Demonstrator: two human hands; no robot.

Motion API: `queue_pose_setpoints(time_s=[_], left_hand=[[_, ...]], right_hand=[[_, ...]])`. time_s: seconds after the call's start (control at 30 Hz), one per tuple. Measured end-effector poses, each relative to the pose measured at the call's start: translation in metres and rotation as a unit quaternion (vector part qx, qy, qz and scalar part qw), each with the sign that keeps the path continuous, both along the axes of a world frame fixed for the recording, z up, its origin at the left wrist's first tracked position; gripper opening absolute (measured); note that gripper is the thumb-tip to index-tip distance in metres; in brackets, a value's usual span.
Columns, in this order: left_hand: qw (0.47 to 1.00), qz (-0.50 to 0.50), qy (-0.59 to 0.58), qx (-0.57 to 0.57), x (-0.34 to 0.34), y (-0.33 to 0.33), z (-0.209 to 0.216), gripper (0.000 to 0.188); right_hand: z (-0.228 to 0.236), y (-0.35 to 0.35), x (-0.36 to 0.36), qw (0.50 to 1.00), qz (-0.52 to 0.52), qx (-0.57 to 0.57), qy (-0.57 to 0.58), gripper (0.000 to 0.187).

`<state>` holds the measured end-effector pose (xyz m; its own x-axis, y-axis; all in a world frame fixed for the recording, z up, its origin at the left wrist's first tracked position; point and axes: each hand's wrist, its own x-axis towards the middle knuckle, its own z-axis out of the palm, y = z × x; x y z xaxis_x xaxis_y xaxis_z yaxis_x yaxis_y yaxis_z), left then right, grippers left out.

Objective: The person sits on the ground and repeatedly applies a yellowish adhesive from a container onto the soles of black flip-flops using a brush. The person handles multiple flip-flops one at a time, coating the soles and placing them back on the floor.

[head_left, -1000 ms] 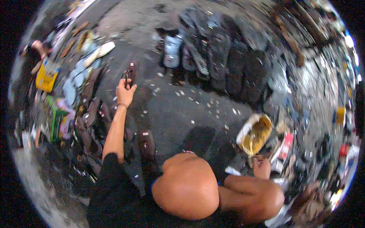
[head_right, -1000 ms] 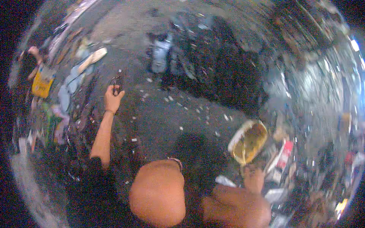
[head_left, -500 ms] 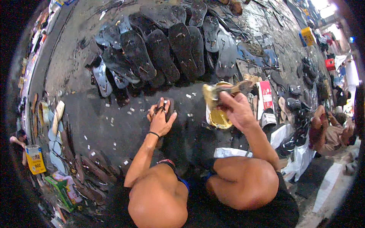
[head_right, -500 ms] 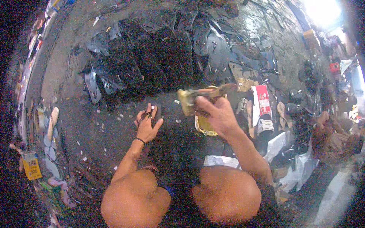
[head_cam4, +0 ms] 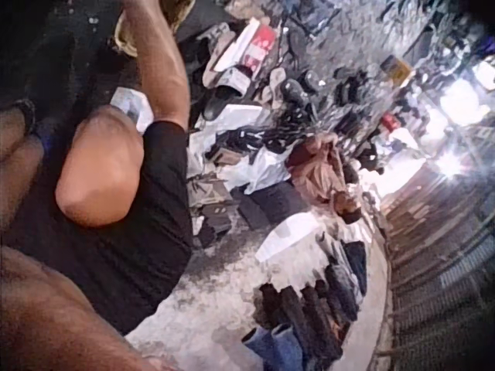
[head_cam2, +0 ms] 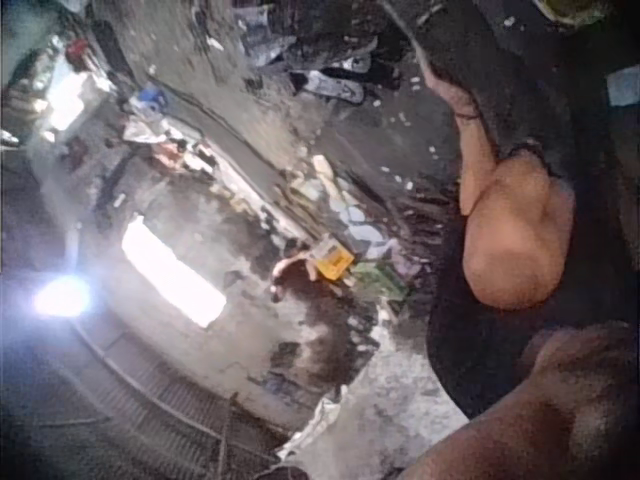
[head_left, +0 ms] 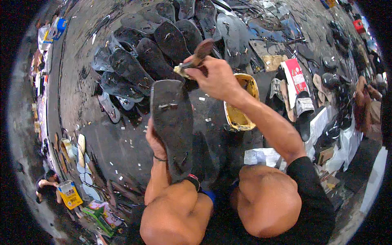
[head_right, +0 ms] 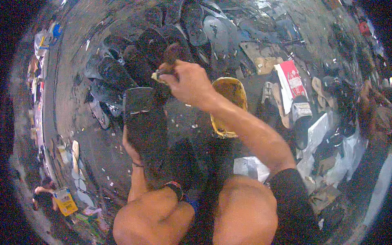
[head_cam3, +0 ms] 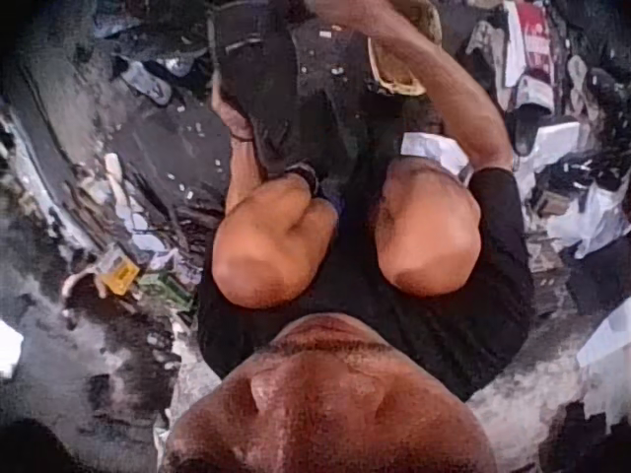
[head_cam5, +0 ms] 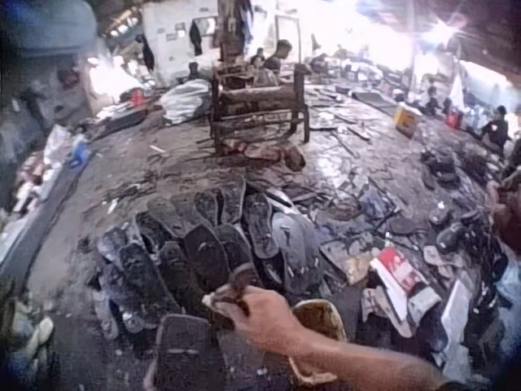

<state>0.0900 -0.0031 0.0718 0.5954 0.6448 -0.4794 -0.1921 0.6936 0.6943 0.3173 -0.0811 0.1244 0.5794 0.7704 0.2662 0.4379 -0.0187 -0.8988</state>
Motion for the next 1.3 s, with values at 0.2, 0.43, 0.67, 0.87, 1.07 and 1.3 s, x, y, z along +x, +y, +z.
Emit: queue_pose_setpoints(time_s=[0.2,0.43,0.67,0.87,1.07,1.3], left_hand=[[0.990,-0.042,-0.130,-0.041,0.012,0.008,0.011,0.068],[0.999,-0.005,-0.026,-0.021,0.008,-0.010,0.007,0.064],[0.998,0.049,0.025,0.042,-0.045,0.028,-0.026,0.065],[0.994,0.097,-0.042,0.036,-0.045,0.063,-0.066,0.065],[0.986,0.012,0.059,-0.155,-0.116,-0.048,-0.015,0.061],[0.974,0.008,0.107,-0.199,-0.146,-0.065,-0.009,0.057]], right_hand=[[0.011,-0.051,-0.062,0.991,0.104,0.070,0.052,0.022],[0.010,0.004,0.014,0.997,-0.042,-0.065,0.003,0.018],[0.009,-0.004,0.006,0.998,0.018,0.048,0.037,0.019],[-0.008,-0.088,-0.081,0.956,0.248,0.023,0.158,0.022],[-0.085,-0.152,0.010,0.960,-0.152,-0.215,-0.098,0.024],[-0.010,-0.194,-0.004,0.929,-0.144,-0.331,-0.083,0.028]])
